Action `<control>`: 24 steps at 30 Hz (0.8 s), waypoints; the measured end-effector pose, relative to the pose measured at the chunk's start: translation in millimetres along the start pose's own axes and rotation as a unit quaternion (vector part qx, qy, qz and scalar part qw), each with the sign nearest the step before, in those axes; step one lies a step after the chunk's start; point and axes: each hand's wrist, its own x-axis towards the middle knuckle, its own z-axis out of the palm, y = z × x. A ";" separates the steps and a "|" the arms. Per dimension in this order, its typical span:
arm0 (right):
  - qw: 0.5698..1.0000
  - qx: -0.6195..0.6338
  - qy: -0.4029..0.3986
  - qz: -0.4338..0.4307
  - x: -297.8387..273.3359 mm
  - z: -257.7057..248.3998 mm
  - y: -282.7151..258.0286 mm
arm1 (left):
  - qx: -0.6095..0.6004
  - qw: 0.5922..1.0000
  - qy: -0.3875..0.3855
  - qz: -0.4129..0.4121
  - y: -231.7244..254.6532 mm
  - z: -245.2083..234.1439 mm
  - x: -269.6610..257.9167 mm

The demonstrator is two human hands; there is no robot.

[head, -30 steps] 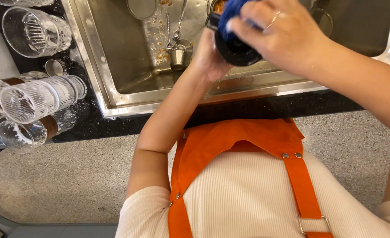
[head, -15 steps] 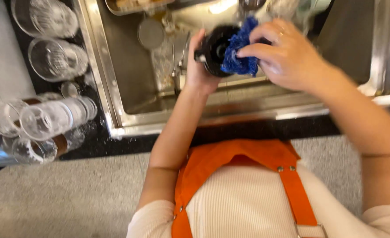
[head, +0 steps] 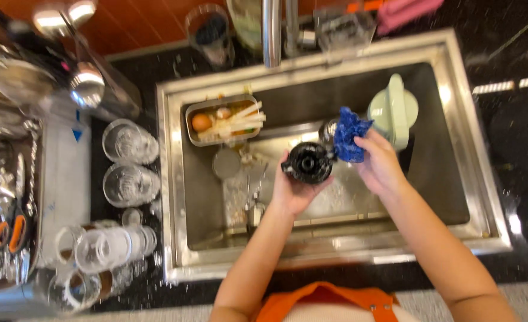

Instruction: The recorder is washing glassware and bar tools in a commercial sink.

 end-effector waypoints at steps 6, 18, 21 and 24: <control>0.998 0.059 0.020 -0.027 91.1 -18.8 -17.2 | -0.038 0.992 0.117 0.007 14.6 -9.8 25.2; 0.989 0.115 0.000 -0.092 237.8 5.6 -60.6 | -0.060 0.989 0.130 0.037 39.5 11.3 58.6; 0.988 0.106 0.020 -0.111 219.0 27.9 -56.7 | -0.062 0.989 0.131 0.037 41.0 10.4 65.3; 0.989 0.017 -0.021 -0.144 212.5 34.5 -56.0 | -0.060 0.983 0.164 0.049 38.9 18.1 65.3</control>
